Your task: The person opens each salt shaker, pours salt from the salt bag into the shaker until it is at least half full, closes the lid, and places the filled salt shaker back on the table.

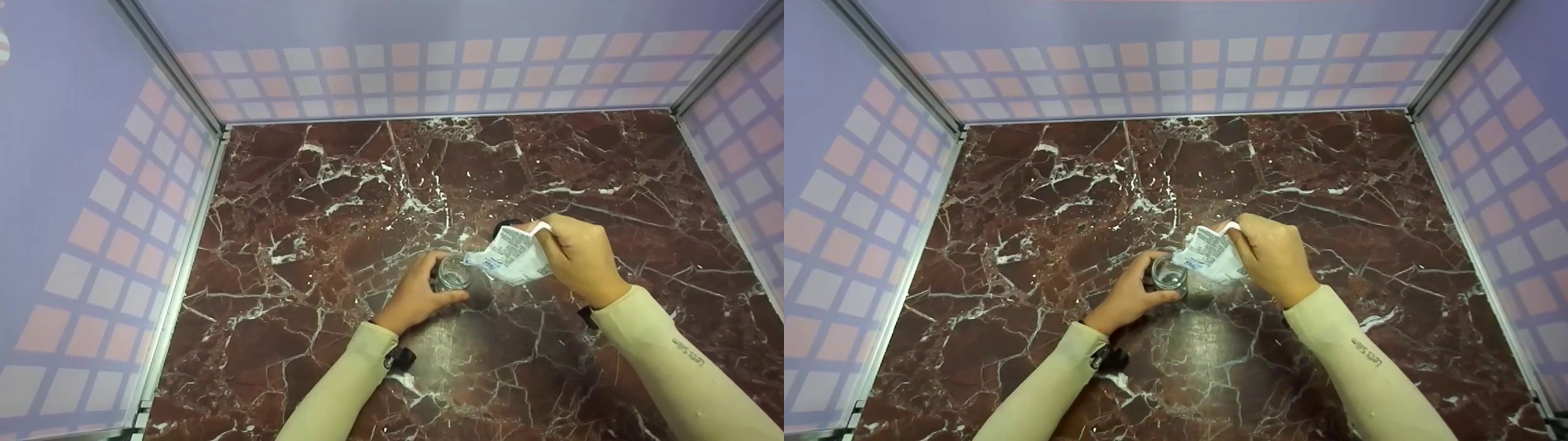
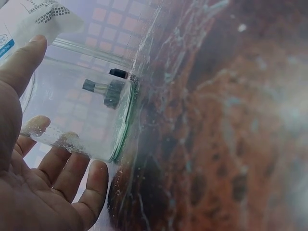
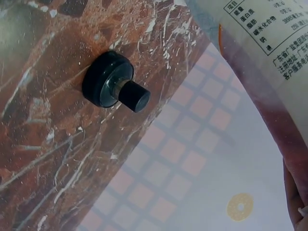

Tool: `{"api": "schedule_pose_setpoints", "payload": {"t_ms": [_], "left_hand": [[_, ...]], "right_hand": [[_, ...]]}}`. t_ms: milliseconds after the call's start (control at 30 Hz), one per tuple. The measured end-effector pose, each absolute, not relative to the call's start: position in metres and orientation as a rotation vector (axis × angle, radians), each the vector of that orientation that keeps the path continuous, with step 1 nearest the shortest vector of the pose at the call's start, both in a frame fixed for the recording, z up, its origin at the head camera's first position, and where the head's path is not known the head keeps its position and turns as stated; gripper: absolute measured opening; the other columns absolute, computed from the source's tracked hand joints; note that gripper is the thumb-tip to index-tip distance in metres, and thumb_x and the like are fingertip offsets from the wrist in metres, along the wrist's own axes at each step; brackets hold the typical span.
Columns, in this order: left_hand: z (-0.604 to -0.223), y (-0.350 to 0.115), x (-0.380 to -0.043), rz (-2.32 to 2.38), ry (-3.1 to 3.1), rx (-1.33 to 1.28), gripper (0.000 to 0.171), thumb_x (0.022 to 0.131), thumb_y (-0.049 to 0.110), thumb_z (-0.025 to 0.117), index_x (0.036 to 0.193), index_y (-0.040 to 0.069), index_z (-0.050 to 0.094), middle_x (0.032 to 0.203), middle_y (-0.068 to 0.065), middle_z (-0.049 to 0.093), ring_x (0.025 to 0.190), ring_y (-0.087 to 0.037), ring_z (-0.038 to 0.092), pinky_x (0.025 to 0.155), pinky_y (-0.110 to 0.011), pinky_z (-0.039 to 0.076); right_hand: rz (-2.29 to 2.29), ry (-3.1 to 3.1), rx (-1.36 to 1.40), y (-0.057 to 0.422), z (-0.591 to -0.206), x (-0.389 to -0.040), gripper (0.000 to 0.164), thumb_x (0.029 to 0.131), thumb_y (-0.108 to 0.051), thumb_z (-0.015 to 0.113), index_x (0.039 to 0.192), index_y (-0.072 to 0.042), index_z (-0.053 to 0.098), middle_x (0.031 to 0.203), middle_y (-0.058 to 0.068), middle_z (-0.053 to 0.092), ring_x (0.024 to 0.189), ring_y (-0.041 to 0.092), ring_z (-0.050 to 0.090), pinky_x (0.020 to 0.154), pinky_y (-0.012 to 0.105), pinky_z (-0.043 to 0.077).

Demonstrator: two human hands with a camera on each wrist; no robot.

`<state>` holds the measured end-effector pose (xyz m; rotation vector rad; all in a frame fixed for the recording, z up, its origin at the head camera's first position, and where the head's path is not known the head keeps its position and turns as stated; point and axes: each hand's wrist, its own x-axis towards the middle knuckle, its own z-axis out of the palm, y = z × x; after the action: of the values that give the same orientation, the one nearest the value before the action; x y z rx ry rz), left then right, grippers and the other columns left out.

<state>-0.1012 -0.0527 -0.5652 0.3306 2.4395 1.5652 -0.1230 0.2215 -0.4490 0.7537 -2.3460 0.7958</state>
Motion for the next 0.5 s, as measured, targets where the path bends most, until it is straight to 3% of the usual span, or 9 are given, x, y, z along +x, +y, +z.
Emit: {"api": "schedule_pose_setpoints", "payload": {"t_ms": [133, 300, 500], "left_hand": [[-0.565, -0.053, -0.101, 1.58, 2.439, 0.346, 0.082, 0.075, 0.047, 0.089, 0.143, 0.019, 0.052, 0.133, -0.004, 0.058, 0.11, -0.015, 0.058, 0.091, -0.032, 0.055], [-0.565, -0.052, -0.101, 1.563, 2.458, 0.354, 0.078, 0.076, 0.044, 0.09, 0.142, 0.023, 0.053, 0.136, -0.004, 0.058, 0.111, -0.016, 0.057, 0.094, -0.036, 0.054], [-0.565, -0.053, -0.101, 1.562, 2.462, 0.353, 0.078, 0.076, 0.048, 0.089, 0.141, 0.028, 0.052, 0.136, -0.003, 0.058, 0.11, -0.015, 0.058, 0.093, -0.035, 0.054]], "right_hand": [[0.719, -2.335, 0.795, 0.221, -0.445, -0.124, 0.026, 0.092, 0.005, 0.063, 0.072, -0.009, 0.055, 0.062, 0.005, 0.059, 0.052, 0.011, 0.044, 0.045, 0.028, 0.033], [0.685, -2.336, 0.826, 0.222, -0.442, -0.125, 0.029, 0.091, 0.004, 0.064, 0.07, -0.009, 0.051, 0.06, 0.004, 0.052, 0.051, 0.011, 0.04, 0.045, 0.028, 0.032], [0.661, -2.343, 0.877, 0.222, -0.437, -0.127, 0.017, 0.092, 0.0, 0.066, 0.077, -0.006, 0.061, 0.067, 0.008, 0.065, 0.052, 0.014, 0.05, 0.044, 0.03, 0.039]]}}
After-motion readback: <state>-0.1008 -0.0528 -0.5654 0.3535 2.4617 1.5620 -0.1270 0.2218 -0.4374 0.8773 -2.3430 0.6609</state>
